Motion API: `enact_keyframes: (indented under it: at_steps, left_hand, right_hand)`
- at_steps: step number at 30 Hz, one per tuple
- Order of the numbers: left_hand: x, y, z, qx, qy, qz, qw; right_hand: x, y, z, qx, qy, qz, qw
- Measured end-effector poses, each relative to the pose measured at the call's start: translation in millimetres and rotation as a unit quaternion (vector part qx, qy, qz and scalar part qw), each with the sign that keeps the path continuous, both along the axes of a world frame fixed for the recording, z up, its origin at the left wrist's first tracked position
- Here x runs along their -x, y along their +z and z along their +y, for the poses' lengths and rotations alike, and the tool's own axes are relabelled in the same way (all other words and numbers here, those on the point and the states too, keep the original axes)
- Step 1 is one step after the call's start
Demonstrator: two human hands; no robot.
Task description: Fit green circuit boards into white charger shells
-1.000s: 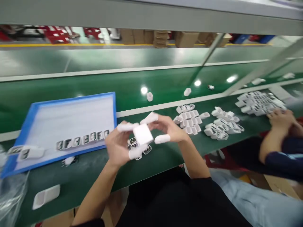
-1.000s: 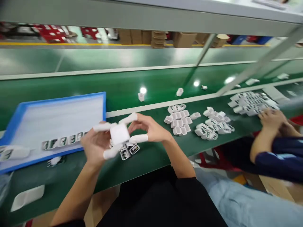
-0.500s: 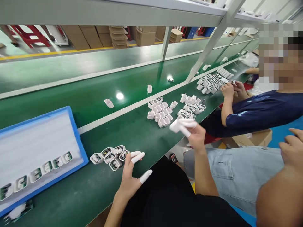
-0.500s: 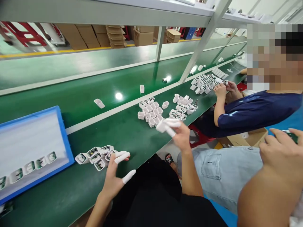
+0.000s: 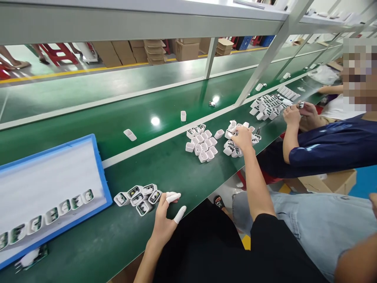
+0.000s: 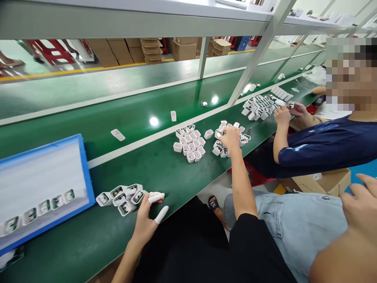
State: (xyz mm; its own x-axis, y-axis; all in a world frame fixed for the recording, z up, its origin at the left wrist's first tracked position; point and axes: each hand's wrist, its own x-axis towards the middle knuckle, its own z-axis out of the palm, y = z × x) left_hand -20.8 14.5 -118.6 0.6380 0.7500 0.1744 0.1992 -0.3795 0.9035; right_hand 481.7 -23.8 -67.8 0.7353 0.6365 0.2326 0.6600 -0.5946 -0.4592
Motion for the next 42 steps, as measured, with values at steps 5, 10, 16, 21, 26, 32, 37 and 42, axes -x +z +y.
enact_keyframes:
  at_steps: [5, 10, 16, 21, 26, 32, 37, 42]
  left_hand:
    - [-0.4, 1.1, -0.3, 0.02, 0.003, -0.001, 1.0]
    - [-1.2, -0.1, 1.3, 0.05, -0.006, 0.023, 0.998]
    - [-1.7, 4.9, -11.8, 0.067, -0.004, 0.011, 0.998]
    - [-4.2, 50.4, 39.4, -0.031, 0.032, 0.008, 0.999]
    - [-1.8, 92.1, 227.0, -0.211, 0.223, 0.25, 0.918]
    - [9.5, 77.2, 358.0, -0.148, 0.14, 0.418, 0.885]
    - [8.1, 65.5, 348.5, -0.157, 0.108, 0.361, 0.913]
    - [-9.8, 81.8, 287.6, -0.111, 0.136, 0.055, 0.983]
  right_hand:
    - [-1.5, -2.8, -0.6, 0.079, -0.012, -0.053, 0.995]
    - [8.3, 14.6, -0.7, 0.088, -0.009, -0.111, 0.99]
    - [57.6, 40.1, 91.2, -0.016, 0.183, -0.068, 0.981]
    - [128.8, 40.4, 232.8, 0.079, 0.341, -0.081, 0.933]
    - [157.1, 39.7, 330.5, 0.298, 0.246, -0.086, 0.918]
    - [149.4, 34.9, 352.8, 0.345, 0.277, -0.019, 0.897]
    - [184.2, 31.4, 314.1, 0.229, 0.433, 0.012, 0.871]
    - [245.3, 20.5, 258.2, 0.219, 0.558, 0.04, 0.799]
